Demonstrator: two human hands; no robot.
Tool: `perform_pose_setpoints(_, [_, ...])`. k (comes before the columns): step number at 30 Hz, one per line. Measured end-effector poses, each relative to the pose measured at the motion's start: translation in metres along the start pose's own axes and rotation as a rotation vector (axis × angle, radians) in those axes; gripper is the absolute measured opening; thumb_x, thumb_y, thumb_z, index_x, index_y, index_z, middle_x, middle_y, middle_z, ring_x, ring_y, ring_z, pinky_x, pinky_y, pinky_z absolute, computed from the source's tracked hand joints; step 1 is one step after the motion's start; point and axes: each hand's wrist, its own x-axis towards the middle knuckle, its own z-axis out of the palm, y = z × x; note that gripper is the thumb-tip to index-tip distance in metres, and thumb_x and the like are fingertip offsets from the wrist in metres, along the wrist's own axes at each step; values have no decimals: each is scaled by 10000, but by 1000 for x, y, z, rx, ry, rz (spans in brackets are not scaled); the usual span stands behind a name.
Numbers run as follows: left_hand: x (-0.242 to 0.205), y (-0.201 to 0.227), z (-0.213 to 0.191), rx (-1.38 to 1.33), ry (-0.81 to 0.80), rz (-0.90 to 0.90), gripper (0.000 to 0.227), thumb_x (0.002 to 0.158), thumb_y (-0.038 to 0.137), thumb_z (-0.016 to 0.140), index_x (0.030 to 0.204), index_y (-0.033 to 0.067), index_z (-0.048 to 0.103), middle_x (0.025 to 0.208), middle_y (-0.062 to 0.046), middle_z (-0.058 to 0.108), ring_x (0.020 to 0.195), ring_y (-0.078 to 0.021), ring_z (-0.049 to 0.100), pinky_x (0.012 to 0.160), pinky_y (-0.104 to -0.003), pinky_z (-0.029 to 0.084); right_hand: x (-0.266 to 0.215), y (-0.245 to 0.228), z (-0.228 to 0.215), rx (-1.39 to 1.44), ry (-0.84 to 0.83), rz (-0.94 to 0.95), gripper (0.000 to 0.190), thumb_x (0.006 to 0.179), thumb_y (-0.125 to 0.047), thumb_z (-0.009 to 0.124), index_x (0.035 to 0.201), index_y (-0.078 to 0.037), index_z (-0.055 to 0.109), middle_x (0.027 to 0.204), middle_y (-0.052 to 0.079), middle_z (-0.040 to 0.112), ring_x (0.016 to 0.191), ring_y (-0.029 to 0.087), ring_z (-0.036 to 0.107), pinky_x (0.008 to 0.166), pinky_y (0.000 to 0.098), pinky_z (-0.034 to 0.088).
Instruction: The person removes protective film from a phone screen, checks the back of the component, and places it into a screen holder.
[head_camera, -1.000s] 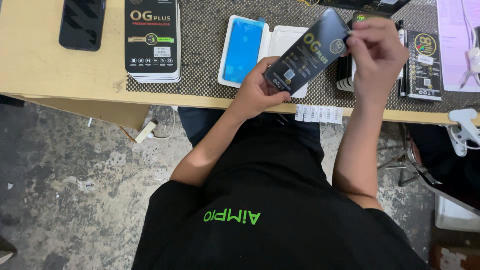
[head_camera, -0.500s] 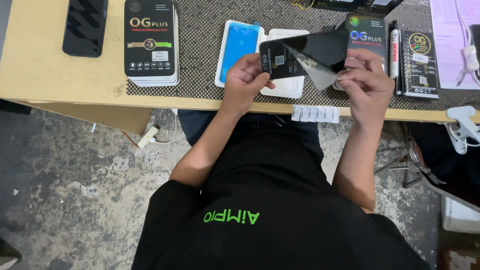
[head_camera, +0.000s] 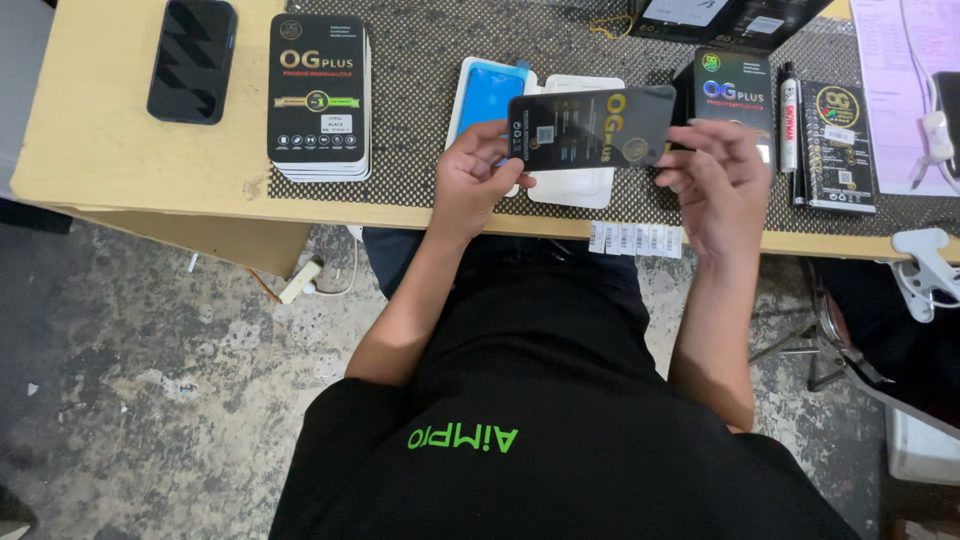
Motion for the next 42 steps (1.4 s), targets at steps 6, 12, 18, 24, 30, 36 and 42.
perform_pose_setpoints(6, [-2, 8, 4, 7, 26, -45, 373, 912, -92, 711, 1263, -10, 615, 1010, -230, 744, 873, -246, 744, 733, -454, 710, 2, 30, -1, -13, 131, 91, 224, 1003, 120, 543, 1176, 66, 674, 1100, 240, 729, 812, 231, 780, 716, 279, 700])
perform_pose_setpoints(12, [-2, 8, 6, 7, 16, -70, 361, 902, -85, 730, 1236, -3, 622, 1026, -211, 750, 892, -227, 747, 740, -462, 709, 2, 40, 0, 79, 217, 106, 167, 988, 110, 593, 1135, 90, 670, 994, 227, 737, 728, 232, 781, 645, 261, 701])
perform_pose_setpoints(18, [-2, 12, 8, 0, -21, -79, 349, 905, -99, 727, 1220, 1, 615, 1022, -211, 744, 901, -223, 741, 747, -468, 705, 6, 45, -1, 83, 291, 108, 113, 983, 108, 621, 1064, 70, 688, 899, 194, 721, 696, 231, 772, 588, 264, 689])
perform_pose_setpoints(24, [-3, 20, 16, 10, -20, -86, 349, 895, -95, 733, 1200, 9, 600, 1014, -190, 742, 896, -211, 745, 737, -455, 714, 5, 32, 27, -224, 274, -199, 78, 974, 171, 673, 1009, 104, 687, 960, 283, 712, 705, 276, 756, 539, 341, 638])
perform_pose_setpoints(30, [-1, 18, 12, 18, -15, -80, 325, 902, -81, 720, 1178, 24, 585, 986, -165, 736, 859, -204, 745, 726, -447, 713, 3, 23, 35, -448, 57, -572, 82, 965, 204, 725, 1005, 134, 711, 1163, 323, 665, 803, 325, 727, 554, 341, 592])
perform_pose_setpoints(36, [-2, 43, 23, 121, 38, -181, 270, 946, -103, 614, 1162, 49, 559, 1060, -136, 702, 887, -202, 708, 768, -333, 692, -9, 16, 32, -532, -79, -386, 103, 988, 107, 714, 979, 10, 683, 1411, 250, 591, 1102, 298, 643, 931, 383, 554])
perform_pose_setpoints(42, [-4, 40, 17, 107, 15, -154, 294, 972, -76, 634, 1242, 35, 596, 1019, -89, 701, 892, -184, 701, 803, -370, 713, -13, 10, 15, -478, -200, -297, 100, 970, 47, 723, 968, -38, 670, 1488, 219, 555, 1187, 259, 620, 1070, 380, 558])
